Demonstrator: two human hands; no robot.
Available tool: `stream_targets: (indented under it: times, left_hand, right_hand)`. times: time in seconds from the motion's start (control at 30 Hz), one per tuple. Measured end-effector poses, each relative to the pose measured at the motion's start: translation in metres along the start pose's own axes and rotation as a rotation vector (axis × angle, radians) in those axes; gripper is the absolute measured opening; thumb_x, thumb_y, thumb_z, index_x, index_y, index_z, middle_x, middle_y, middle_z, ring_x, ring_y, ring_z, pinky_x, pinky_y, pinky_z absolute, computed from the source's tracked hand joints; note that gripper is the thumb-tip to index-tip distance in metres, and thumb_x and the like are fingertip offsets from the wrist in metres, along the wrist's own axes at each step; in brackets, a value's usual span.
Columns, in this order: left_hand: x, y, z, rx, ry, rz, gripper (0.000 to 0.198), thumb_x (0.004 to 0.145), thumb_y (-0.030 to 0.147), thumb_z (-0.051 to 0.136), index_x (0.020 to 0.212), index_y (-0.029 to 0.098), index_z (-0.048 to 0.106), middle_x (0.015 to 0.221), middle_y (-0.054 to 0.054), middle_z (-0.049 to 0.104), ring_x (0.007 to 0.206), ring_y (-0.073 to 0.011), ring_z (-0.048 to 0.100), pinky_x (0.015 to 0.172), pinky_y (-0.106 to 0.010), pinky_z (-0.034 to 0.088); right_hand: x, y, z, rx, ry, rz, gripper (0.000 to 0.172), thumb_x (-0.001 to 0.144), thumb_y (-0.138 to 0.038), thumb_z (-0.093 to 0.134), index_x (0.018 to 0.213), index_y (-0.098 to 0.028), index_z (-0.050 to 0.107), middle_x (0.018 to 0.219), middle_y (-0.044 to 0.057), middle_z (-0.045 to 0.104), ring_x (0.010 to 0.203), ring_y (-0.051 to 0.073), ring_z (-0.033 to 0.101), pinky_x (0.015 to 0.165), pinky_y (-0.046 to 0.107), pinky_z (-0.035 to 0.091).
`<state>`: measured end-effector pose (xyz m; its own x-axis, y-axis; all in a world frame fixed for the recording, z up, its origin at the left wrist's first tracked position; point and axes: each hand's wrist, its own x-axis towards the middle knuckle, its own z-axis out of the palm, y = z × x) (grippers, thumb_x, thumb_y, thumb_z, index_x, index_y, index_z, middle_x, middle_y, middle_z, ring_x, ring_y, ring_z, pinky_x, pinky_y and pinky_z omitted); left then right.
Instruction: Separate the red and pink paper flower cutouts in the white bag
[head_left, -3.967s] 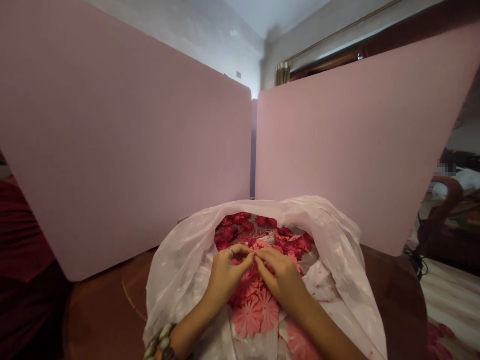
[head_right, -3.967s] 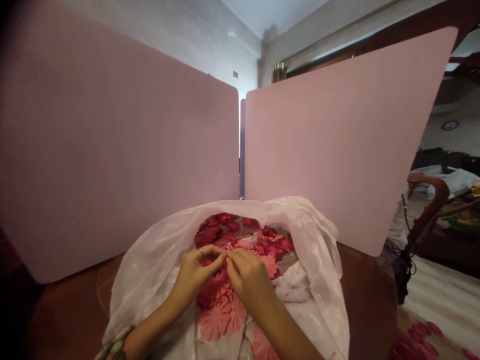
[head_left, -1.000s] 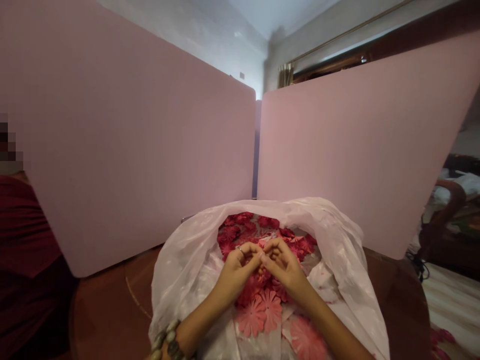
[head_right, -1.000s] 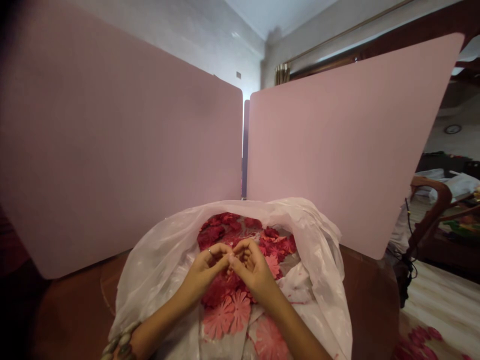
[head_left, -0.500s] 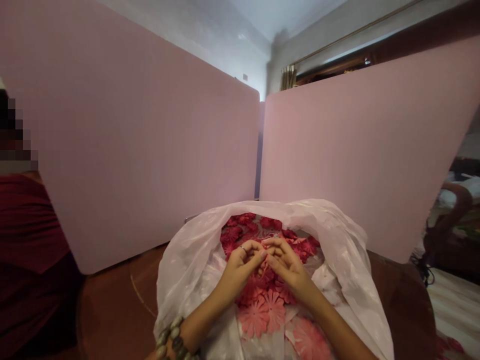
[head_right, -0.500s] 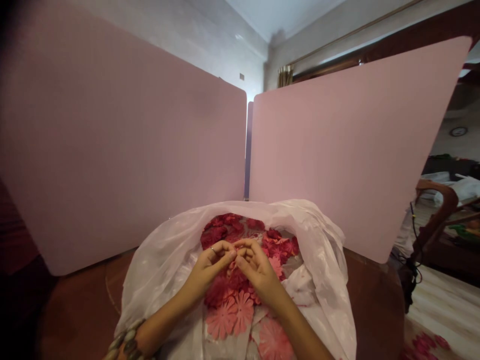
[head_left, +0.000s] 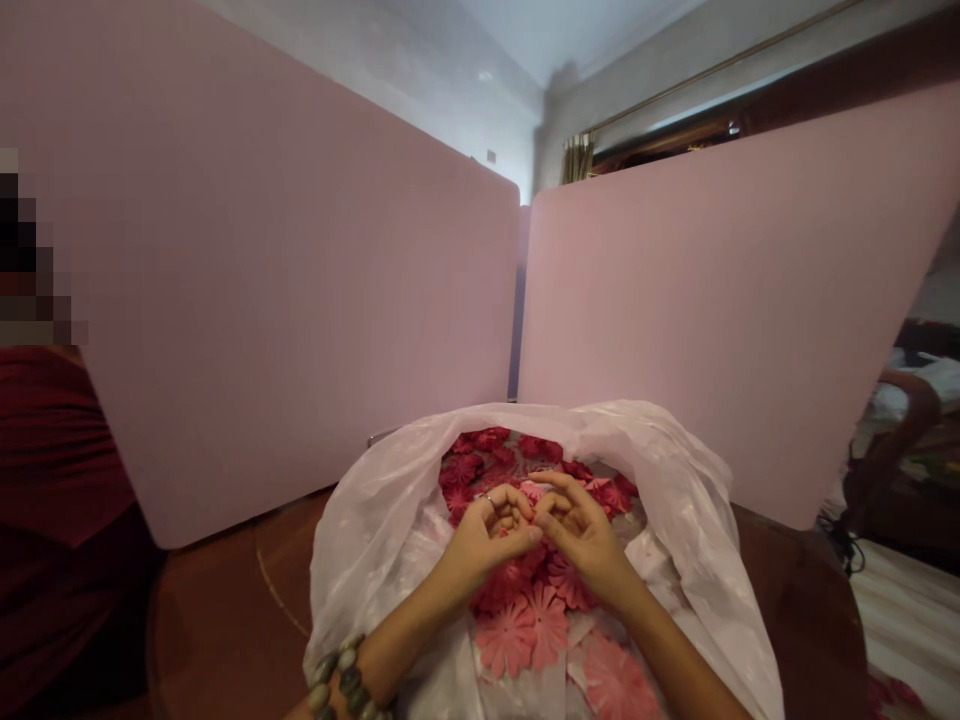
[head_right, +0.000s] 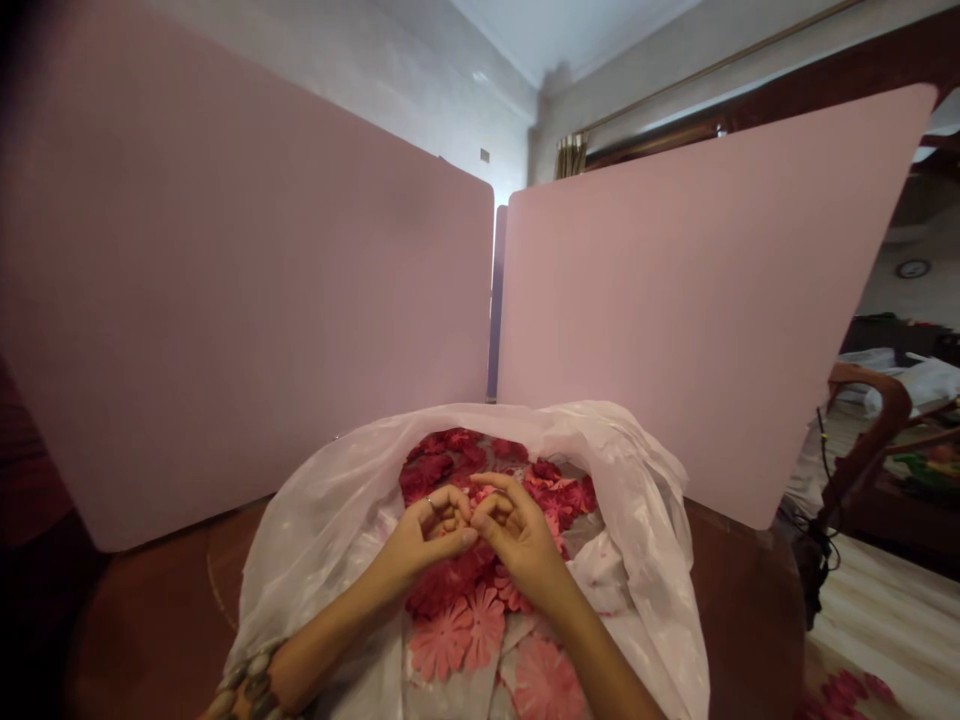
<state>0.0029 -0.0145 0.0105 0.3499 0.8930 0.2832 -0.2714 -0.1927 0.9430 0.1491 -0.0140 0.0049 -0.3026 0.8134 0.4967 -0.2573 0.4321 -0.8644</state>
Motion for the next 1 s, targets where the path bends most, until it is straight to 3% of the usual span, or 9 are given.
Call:
stream_targets:
  times: [0.3,0.53,1.0]
  left_hand:
    - [0.0005,-0.0012,-0.0007,-0.046,0.071,0.041,0.035,0.056,0.033,0.081,0.072,0.017,0.054,0.062,0.006,0.049,0.055,-0.0077,0.042,0.053,-0.019,0.033]
    - [-0.0003,0.0035,0.0034,-0.081,0.136,0.011,0.029,0.060,0.038,0.078,0.064,0.015,0.059,0.055,0.003,0.055,0.050,-0.0090,0.049,0.053,-0.022,0.040]
    - [0.0005,0.0047,0.0043,-0.150,0.090,0.003,0.028,0.061,0.036,0.080,0.069,0.014,0.065,0.052,0.001,0.062,0.048,-0.0106,0.055,0.054,-0.024,0.046]
  right_hand:
    - [0.0011,0.0032,0.0044,-0.034,0.101,0.019,0.028,0.074,-0.044,0.070,0.079,-0.021,0.054,0.076,-0.001,0.055,0.073,0.014,0.058,0.070,0.026,0.048]
    - [0.0029,0.0007,0.0017,-0.053,0.112,0.026,0.028,0.071,-0.044,0.071,0.075,-0.020,0.059,0.071,-0.001,0.056,0.067,0.014,0.055,0.064,0.026,0.047]
    - [0.0037,0.0027,0.0010,-0.026,0.126,0.022,0.029,0.073,-0.046,0.070,0.073,-0.020,0.058,0.065,-0.002,0.057,0.060,0.013,0.056,0.060,0.026,0.047]
